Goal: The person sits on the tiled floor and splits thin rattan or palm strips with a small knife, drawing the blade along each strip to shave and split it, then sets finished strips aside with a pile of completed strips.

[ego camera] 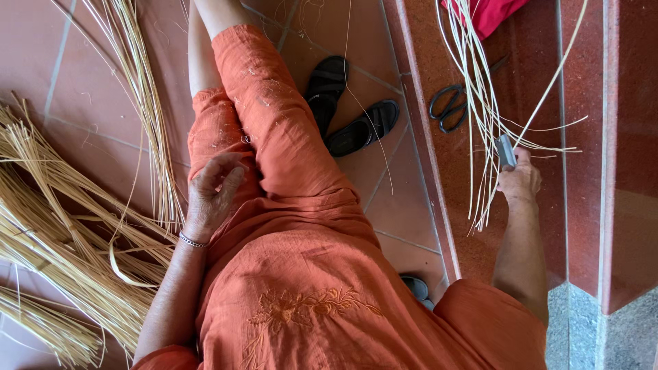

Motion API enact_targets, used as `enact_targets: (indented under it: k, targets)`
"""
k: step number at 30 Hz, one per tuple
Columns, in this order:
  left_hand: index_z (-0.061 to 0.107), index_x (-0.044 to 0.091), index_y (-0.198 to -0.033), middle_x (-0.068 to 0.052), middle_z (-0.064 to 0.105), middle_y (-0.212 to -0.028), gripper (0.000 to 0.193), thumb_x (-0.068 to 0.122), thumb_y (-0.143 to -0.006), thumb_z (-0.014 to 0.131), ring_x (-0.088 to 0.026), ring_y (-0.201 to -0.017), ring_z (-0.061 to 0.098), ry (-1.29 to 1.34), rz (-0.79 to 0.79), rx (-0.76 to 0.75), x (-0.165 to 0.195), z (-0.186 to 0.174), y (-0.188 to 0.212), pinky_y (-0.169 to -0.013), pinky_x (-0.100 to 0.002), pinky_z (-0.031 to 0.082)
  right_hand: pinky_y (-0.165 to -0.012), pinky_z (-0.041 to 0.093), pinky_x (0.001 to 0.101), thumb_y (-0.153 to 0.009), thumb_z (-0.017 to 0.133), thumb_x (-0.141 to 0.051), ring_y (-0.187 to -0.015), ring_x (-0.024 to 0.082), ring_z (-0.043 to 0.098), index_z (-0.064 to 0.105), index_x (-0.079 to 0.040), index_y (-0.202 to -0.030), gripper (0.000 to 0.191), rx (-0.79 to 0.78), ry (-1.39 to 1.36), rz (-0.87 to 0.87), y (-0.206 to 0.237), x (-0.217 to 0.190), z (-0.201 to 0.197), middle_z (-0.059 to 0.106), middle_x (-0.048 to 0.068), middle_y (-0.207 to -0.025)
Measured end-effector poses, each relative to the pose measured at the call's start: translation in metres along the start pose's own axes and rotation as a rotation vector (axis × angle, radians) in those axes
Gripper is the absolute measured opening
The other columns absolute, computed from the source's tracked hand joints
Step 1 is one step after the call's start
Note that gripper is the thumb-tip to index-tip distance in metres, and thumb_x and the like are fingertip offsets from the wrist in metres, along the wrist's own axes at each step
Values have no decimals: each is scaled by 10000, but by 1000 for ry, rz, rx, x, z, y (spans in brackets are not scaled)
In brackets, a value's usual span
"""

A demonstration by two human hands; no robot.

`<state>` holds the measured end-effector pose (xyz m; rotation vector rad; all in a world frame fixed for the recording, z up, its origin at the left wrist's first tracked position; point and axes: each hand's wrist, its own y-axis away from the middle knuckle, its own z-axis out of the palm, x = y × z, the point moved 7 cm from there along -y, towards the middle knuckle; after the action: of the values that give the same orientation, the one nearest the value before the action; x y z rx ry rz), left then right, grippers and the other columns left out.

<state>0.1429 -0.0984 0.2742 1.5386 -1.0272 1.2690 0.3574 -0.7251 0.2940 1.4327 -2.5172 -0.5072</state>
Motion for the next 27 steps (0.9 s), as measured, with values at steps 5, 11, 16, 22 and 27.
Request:
enact_targets:
  k: [5, 11, 16, 22, 27]
  targets:
    - [665, 7, -1245, -50, 723, -1042, 229, 44, -1020, 665, -90, -936, 706, -112, -26, 1, 2, 4, 1, -823, -236, 589, -835, 580, 516, -994, 596, 19, -1070, 349, 660, 482, -258, -1479, 571, 135, 142, -79, -7, 6, -10, 685, 217, -1127]
    - [654, 27, -1288, -47, 735, -1053, 274, 80, -1020, 663, -86, -912, 695, -70, -163, -16, -8, 8, 3, -824, -234, 582, -764, 601, 499, -1071, 597, -59, -960, 342, 700, 485, -221, -1485, 458, 223, 30, -117, 8, 23, 2, 700, 236, -1054]
    - [659, 32, -1294, -39, 735, -1040, 286, 80, -1012, 679, -84, -896, 677, -134, -159, -23, -10, 9, 5, -828, -228, 566, -653, 615, 472, -1040, 619, -57, -834, 342, 709, 465, -220, -1502, 514, 210, 143, -142, 20, 34, 17, 710, 253, -969]
    - [626, 28, -1320, -31, 716, -1081, 282, 48, -1038, 634, -84, -971, 683, 37, -127, -49, -13, 19, 7, -870, -221, 560, -632, 617, 423, -1063, 612, -58, -763, 284, 718, 478, -208, -1492, 473, 240, 177, -220, 36, 43, 30, 729, 176, -964]
    - [629, 21, -1318, -51, 729, -1088, 288, 50, -1032, 644, -104, -987, 700, -5, -115, -67, -11, 19, 7, -886, -235, 580, -635, 592, 429, -1059, 578, -51, -684, 279, 683, 438, -207, -1529, 515, 139, 273, -216, 38, 37, 35, 701, 157, -843]
